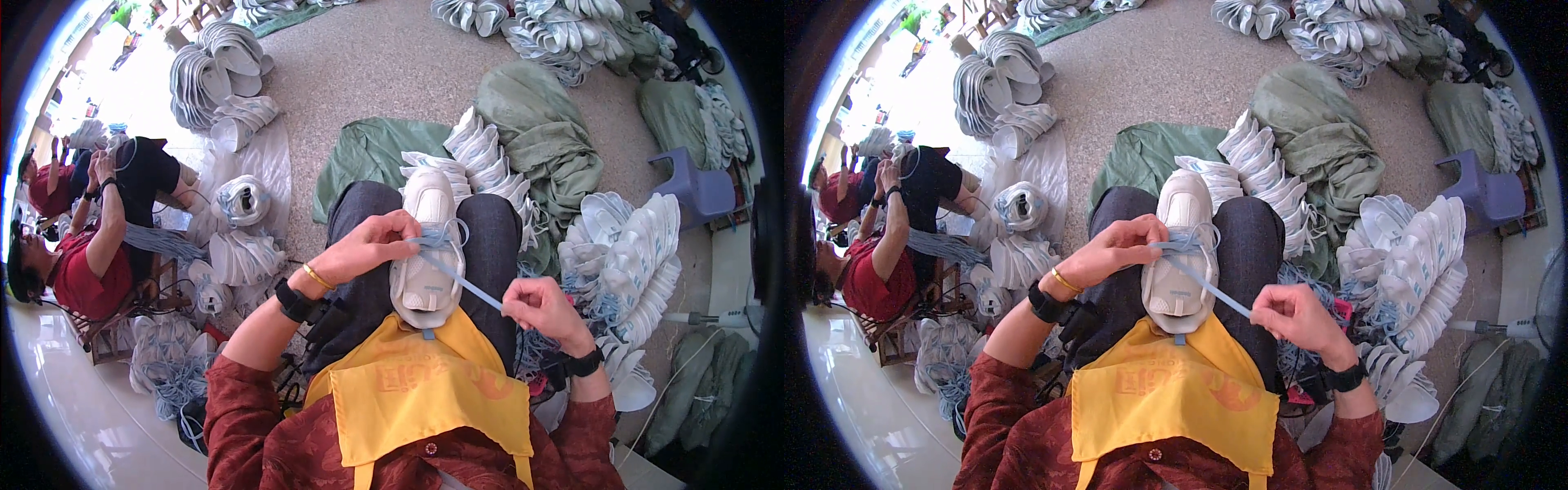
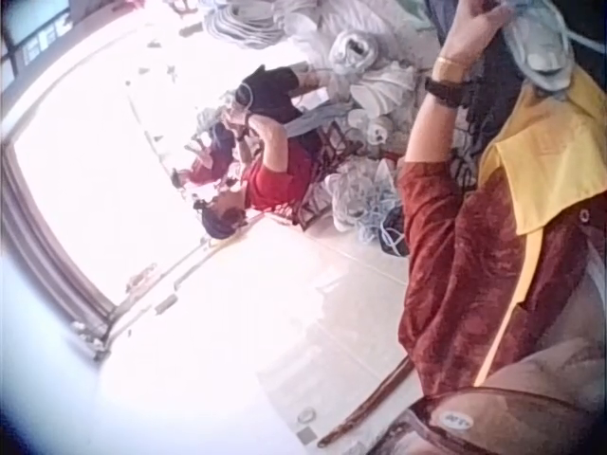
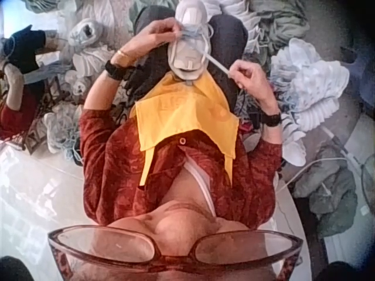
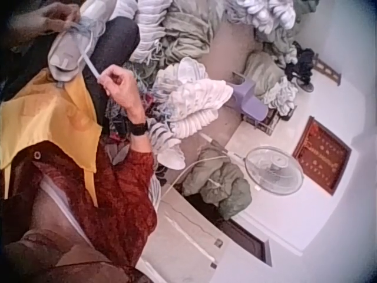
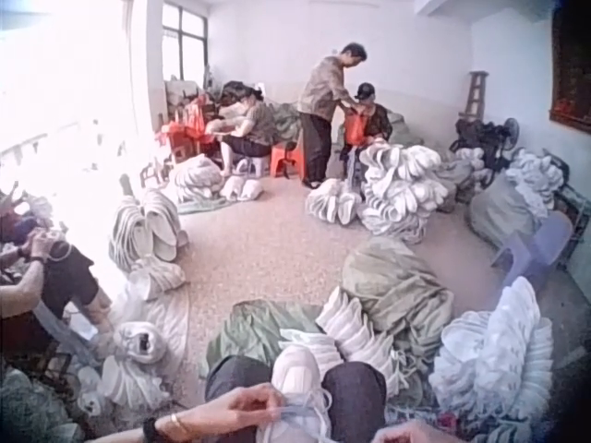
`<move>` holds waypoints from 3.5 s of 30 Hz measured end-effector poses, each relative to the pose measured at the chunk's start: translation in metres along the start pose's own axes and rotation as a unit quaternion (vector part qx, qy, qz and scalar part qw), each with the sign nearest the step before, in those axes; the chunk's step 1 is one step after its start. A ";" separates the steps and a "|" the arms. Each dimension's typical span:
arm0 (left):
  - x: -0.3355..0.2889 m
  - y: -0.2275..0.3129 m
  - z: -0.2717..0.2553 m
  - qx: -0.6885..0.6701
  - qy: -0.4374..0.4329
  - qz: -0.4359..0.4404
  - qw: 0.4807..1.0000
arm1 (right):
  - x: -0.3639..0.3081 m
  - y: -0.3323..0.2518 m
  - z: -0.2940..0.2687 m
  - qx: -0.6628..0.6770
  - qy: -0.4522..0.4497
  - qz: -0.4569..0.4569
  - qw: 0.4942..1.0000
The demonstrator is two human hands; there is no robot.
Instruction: Insert and thread a long blue lace through the eyelets of a white shoe upper.
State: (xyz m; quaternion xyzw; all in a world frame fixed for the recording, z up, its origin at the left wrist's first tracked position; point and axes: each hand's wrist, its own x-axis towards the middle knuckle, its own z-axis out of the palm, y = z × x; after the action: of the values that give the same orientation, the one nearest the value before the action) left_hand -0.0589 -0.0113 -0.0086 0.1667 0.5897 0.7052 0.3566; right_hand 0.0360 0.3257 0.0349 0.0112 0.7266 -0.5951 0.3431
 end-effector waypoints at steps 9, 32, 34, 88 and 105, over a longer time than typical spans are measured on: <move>0.003 -0.024 0.008 0.152 0.091 0.083 0.981 | -0.055 0.059 -0.055 0.009 0.082 0.025 0.996; -0.014 -0.014 0.026 0.205 0.203 0.024 0.957 | 0.081 -0.043 0.010 -0.023 -0.009 -0.108 0.994; -0.015 -0.015 0.024 0.196 0.197 0.020 0.960 | 0.076 -0.038 0.011 -0.167 0.021 -0.097 0.981; -0.005 -0.020 0.023 0.262 0.193 0.120 0.938 | 0.145 -0.065 0.020 -0.014 -0.200 -0.086 0.976; -0.001 -0.010 0.009 0.241 0.164 0.013 0.957 | 0.066 -0.039 0.029 -0.146 0.059 -0.055 0.986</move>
State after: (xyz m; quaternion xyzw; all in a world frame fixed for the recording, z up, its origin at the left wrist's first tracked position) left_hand -0.0490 -0.0051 -0.0158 0.1373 0.7900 0.5647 0.1954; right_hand -0.0169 0.2628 0.0326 -0.0437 0.8241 -0.4990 0.2645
